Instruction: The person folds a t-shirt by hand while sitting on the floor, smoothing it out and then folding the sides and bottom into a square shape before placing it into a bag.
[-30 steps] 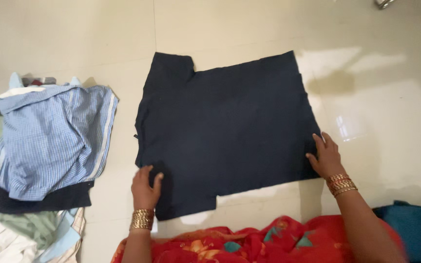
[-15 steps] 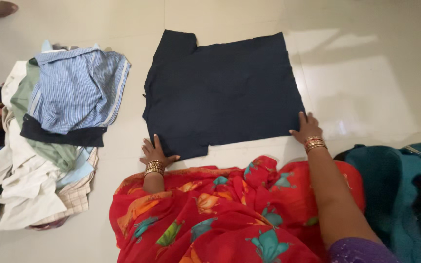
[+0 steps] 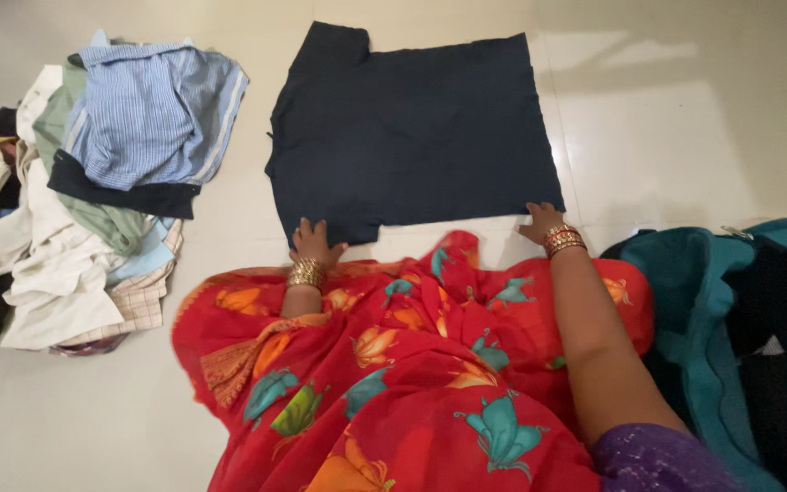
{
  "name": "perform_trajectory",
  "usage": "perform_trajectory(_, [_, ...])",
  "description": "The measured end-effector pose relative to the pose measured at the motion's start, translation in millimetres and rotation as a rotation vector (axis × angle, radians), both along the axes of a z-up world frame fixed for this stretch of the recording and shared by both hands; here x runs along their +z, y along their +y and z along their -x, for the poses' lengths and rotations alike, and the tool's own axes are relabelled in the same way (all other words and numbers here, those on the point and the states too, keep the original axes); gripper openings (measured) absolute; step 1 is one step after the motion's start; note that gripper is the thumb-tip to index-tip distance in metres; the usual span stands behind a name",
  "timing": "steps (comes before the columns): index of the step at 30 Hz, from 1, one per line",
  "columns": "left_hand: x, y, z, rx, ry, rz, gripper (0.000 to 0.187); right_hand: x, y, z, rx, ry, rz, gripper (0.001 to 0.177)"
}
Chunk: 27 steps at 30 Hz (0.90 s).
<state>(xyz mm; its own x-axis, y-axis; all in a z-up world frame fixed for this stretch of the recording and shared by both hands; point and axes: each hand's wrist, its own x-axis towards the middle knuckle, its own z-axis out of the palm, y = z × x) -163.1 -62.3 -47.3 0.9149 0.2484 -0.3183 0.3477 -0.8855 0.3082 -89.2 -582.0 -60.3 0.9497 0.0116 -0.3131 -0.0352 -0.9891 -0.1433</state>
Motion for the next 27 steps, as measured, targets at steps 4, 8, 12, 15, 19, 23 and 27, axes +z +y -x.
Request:
perform_trajectory(4, [51, -10, -16, -0.069, -0.229, 0.067, 0.075, -6, -4, -2, 0.028, 0.02, -0.061, 0.084])
perform_trajectory(8, [98, -28, -19, -0.089, -0.304, 0.072, 0.063, -12, -8, -13, 0.132, 0.094, -0.023, 0.078])
perform_trajectory(12, [122, -32, -12, -0.106, -0.259, -0.027, 0.08, -3, -15, -50, 0.074, 0.142, 0.035, 0.077])
perform_trajectory(15, [128, -30, 7, -0.19, -0.106, -0.175, 0.085, 4, -2, -68, 0.076, 0.016, -0.057, 0.072])
perform_trajectory(19, [129, -58, 41, -0.556, 0.652, -0.171, 0.079, 5, 36, -75, 0.237, 0.096, -0.242, 0.062])
perform_trajectory(23, [154, -76, 58, -0.666, 0.78, -0.133, 0.075, -5, 64, -66, 0.367, 0.174, -0.191, 0.055])
perform_trajectory(27, [168, -69, 64, -0.672, 0.808, -0.118, 0.072, 6, 86, -42, 0.373, 0.038, -0.204, 0.051])
